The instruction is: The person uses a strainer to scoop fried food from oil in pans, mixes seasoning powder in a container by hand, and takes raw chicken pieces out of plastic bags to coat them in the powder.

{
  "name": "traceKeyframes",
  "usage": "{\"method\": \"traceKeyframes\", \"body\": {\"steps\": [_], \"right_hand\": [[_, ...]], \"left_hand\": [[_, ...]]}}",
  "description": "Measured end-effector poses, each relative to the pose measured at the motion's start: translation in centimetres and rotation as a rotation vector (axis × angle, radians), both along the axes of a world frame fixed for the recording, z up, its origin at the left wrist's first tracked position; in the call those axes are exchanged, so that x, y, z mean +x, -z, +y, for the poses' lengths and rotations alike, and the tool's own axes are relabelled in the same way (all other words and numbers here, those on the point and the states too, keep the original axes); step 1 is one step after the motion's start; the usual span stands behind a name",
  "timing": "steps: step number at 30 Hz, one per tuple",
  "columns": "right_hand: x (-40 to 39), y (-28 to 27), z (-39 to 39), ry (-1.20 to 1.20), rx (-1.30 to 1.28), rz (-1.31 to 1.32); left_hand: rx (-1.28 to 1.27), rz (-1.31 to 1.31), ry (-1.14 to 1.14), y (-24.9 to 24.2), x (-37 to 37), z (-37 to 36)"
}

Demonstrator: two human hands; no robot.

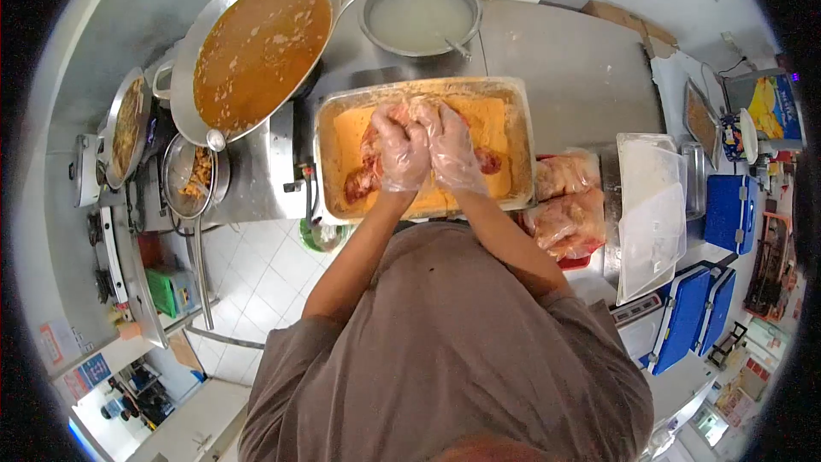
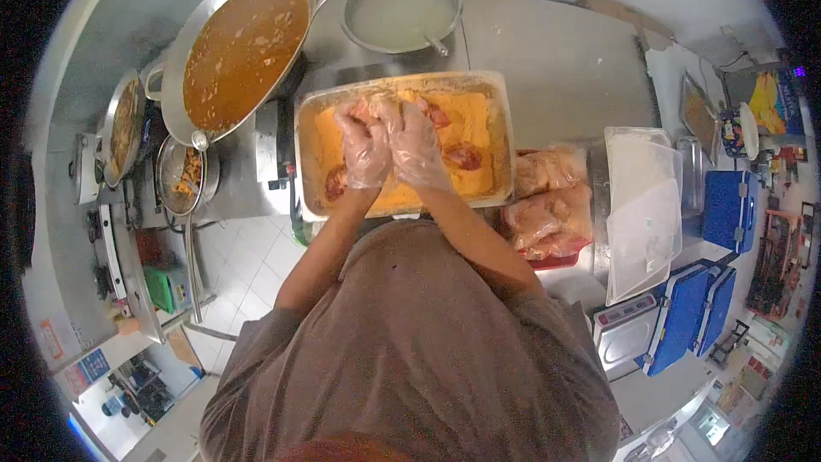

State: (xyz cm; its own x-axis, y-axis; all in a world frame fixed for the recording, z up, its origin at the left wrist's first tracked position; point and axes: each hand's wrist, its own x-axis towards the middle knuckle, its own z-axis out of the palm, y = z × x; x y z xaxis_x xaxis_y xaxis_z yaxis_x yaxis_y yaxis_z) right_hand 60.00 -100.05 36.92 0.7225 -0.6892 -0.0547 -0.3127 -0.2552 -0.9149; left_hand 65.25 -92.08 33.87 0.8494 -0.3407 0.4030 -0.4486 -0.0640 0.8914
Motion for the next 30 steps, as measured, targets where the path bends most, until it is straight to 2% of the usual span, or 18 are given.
{"method": "traceKeyframes", "body": {"steps": [1, 3, 6, 7, 9, 11, 13, 16, 18, 19, 21, 22, 24, 25, 28, 30], "right_hand": [[-0.7, -1.4, -0.2, -0.108, 0.047, -0.014], [-1.4, -2.6, 0.0, -0.131, 0.024, -0.001], [-1.4, -3.5, 0.7, -0.054, 0.111, 0.003], [-1.3, -3.6, 0.9, -0.015, 0.158, 0.004], [-1.8, -3.1, 1.1, -0.143, -0.001, -0.076], [-2.1, -2.6, 1.4, -0.210, -0.065, -0.187], [-2.2, -2.4, 1.4, -0.205, -0.039, -0.331], [-2.9, 0.7, 1.1, -0.217, -0.855, -0.125], [-2.6, 1.1, 0.5, -0.252, -0.488, -0.080], [-2.6, 1.2, 0.4, -0.267, -0.302, -0.054], [-3.0, 0.0, 1.1, -0.237, -0.555, -0.141], [-3.2, -0.8, 1.3, -0.224, -0.682, -0.184], [-3.3, -2.2, 1.1, -0.266, -0.608, -0.099], [-3.4, -2.4, 1.2, -0.285, -0.566, -0.054], [-3.2, -1.5, 1.7, -0.169, -0.506, -0.217], [-3.6, -2.5, 1.9, -0.221, -0.411, -0.123]], "left_hand": [[-0.042, 0.002, -0.017, 0.0, -0.2, -0.2], [-0.064, 0.022, 0.014, 0.8, 0.1, 0.2], [-0.405, 0.596, 0.139, -0.5, -0.3, 0.6], [-0.274, 0.446, 0.000, -0.3, -0.1, 0.4], [0.091, 0.296, -0.055, -0.4, -0.1, 1.6], [0.221, 0.268, -0.054, -0.6, -0.3, 2.5], [0.111, 0.358, 0.014, -1.2, -0.5, 2.6], [-0.034, 0.508, 0.099, 0.0, -0.6, 3.0], [-0.239, 0.450, 0.119, 0.0, -1.0, 2.2], [-0.229, 0.512, 0.121, 0.1, -1.1, 2.4], [-0.213, 0.639, 0.126, -2.8, -1.5, 2.5], [-0.292, 0.807, 0.157, -2.7, -1.5, 2.6], [-0.458, 1.134, 0.214, -2.4, -0.5, 2.6], [-0.377, 1.051, 0.283, -0.4, -0.1, 3.0], [-0.346, 1.124, 0.316, -2.8, -0.9, 3.3], [-0.297, 1.212, 0.382, -1.9, -0.2, 3.9]]}}
